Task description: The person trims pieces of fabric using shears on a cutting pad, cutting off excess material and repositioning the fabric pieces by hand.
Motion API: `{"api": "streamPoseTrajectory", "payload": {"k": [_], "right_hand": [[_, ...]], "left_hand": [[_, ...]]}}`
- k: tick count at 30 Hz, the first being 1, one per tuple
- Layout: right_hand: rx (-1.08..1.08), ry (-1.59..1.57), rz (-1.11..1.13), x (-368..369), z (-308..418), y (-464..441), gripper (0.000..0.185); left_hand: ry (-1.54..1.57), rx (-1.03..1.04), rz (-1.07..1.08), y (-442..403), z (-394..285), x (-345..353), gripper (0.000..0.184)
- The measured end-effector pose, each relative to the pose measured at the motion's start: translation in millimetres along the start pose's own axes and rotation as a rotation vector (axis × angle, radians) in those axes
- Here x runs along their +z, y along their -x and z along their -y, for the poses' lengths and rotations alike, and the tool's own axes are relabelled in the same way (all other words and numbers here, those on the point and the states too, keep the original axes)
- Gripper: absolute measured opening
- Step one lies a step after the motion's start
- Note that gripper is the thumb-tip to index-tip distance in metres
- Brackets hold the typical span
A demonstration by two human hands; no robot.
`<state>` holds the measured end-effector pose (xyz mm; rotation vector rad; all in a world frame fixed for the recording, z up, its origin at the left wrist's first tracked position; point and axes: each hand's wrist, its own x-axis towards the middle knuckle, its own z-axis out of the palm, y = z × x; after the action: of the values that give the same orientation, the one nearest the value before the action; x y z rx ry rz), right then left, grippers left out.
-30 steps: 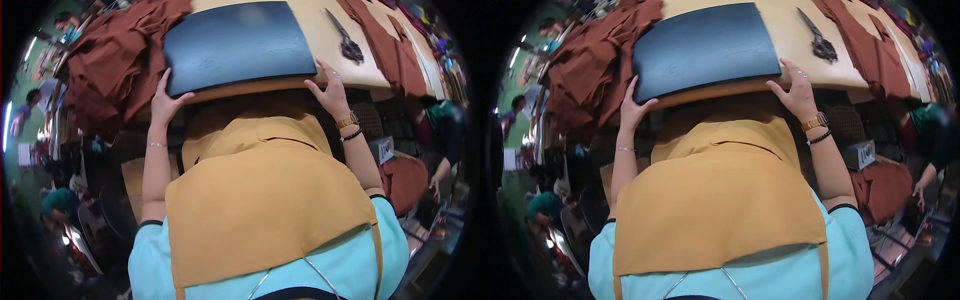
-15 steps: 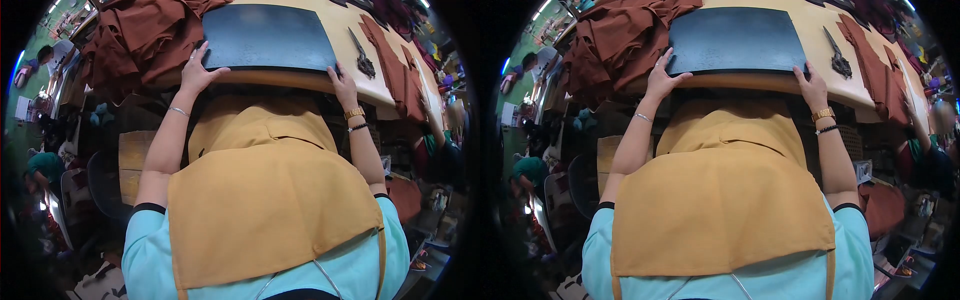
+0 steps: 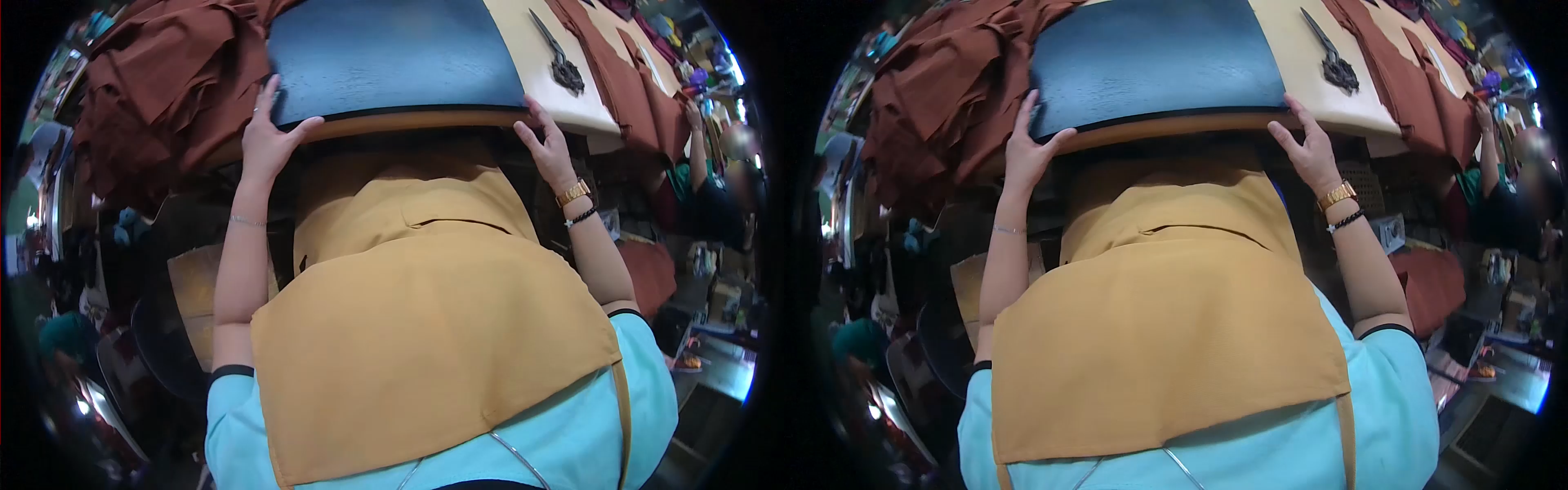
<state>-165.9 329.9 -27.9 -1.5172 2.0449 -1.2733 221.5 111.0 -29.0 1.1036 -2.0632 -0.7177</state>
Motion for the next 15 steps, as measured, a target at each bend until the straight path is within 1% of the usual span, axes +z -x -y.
{"api": "streamPoseTrajectory", "payload": {"k": [1, 3, 4, 5, 6, 7, 9, 10, 11, 13, 14, 15], "right_hand": [[-0.062, 0.027, -0.032, 3, 2, 9, 0.061], [0.076, -0.085, -0.123, 19, -10, 37, 0.049], [0.113, -0.149, -0.102, 32, -18, 53, 0.044], [0.056, 0.026, 0.154, 37, -18, 65, 0.042], [0.072, 0.184, 0.506, 43, -34, 79, 0.041], [0.091, 0.311, 0.563, 50, -24, 80, 0.046], [0.217, 0.386, 0.604, 51, -35, 67, 0.047], [0.331, 0.377, 0.694, 51, -51, 52, 0.048], [0.410, 0.375, 0.665, 52, -62, 46, 0.049], [0.557, 0.377, 0.607, 61, -41, 17, 0.050], [0.387, 0.474, 0.625, 75, -39, 7, 0.052], [0.214, 0.568, 0.637, 93, -35, -2, 0.053]], "left_hand": [[-0.049, 0.120, -0.105, 6, -1, 5, 0.084], [-0.131, 0.362, -0.327, 21, -3, 15, 0.079], [-0.201, 0.417, -0.250, 37, 3, 22, 0.075], [-0.274, 0.472, -0.174, 55, 16, 32, 0.072], [-0.171, 0.533, -0.012, 68, 26, 41, 0.069], [-0.069, 0.591, 0.148, 78, 39, 52, 0.067], [-0.141, 0.172, 0.684, 95, 78, 73, 0.062], [-0.083, 0.164, 0.602, 86, 87, 72, 0.056], [-0.019, 0.099, 0.610, 80, 94, 72, 0.055], [0.108, -0.036, 0.611, 72, 115, 79, 0.053], [0.199, -0.080, 0.596, 74, 146, 93, 0.054], [0.177, -0.152, 0.623, 66, 155, 97, 0.055]]}}
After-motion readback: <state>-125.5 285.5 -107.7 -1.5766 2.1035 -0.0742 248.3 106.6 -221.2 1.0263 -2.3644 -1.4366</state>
